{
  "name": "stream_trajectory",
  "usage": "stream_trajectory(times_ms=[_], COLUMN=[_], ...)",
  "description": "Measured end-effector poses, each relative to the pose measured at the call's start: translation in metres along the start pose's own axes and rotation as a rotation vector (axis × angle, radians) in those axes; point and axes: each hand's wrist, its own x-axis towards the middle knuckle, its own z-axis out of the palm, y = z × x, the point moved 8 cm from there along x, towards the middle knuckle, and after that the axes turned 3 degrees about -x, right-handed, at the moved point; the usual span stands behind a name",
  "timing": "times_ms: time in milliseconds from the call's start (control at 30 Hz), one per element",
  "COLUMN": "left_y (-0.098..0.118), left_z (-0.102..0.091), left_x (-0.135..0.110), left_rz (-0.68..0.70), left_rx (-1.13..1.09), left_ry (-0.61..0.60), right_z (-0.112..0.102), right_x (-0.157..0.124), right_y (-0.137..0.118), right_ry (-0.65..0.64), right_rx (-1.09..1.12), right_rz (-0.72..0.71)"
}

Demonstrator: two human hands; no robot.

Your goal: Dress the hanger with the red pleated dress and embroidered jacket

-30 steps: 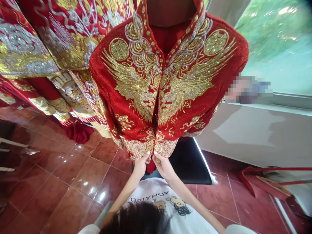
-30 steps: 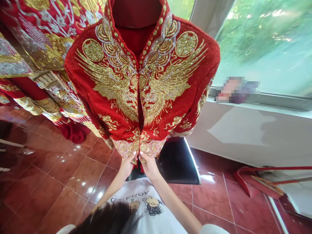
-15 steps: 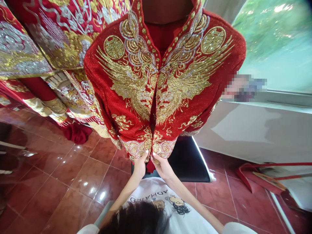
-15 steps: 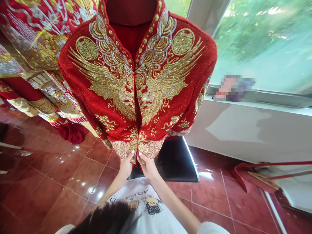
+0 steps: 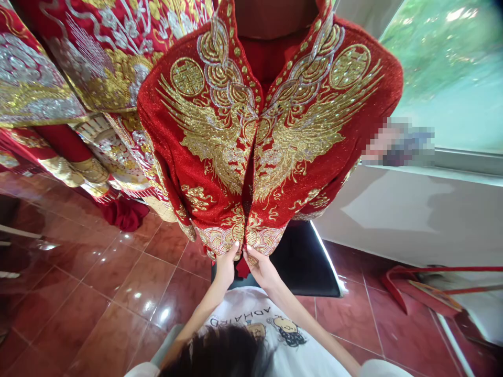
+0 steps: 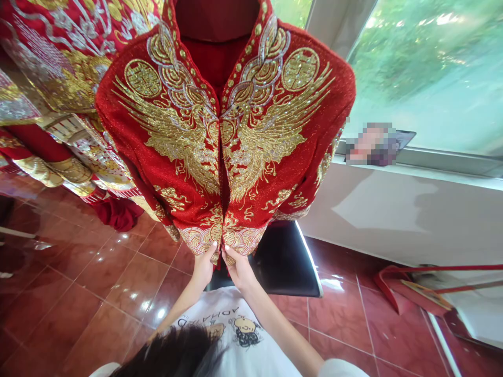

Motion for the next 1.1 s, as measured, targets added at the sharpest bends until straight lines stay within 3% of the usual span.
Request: stream_trajectory(times_ms=[100,633,1100], left_y=[0.005,0.006,0.005], left_z=[-0.001,0.003,0.009], left_x=[0.000,-0.005,0.000], left_rz=[0.060,0.075,0.085], left_rx=[-0.024,-0.030,0.028], left_ry=[0.021,0.091,0.056], right_z=[0.001,0.008,0.017], right_x=[0.002,0.008,0.000], right_y=[0.000,-0.007,-0.022], right_ry=[-0.005,0.032,-0.010], right_rx=[0.006,-0.016,-0.073], right_rz=[-0.016,-0.109,-0.183])
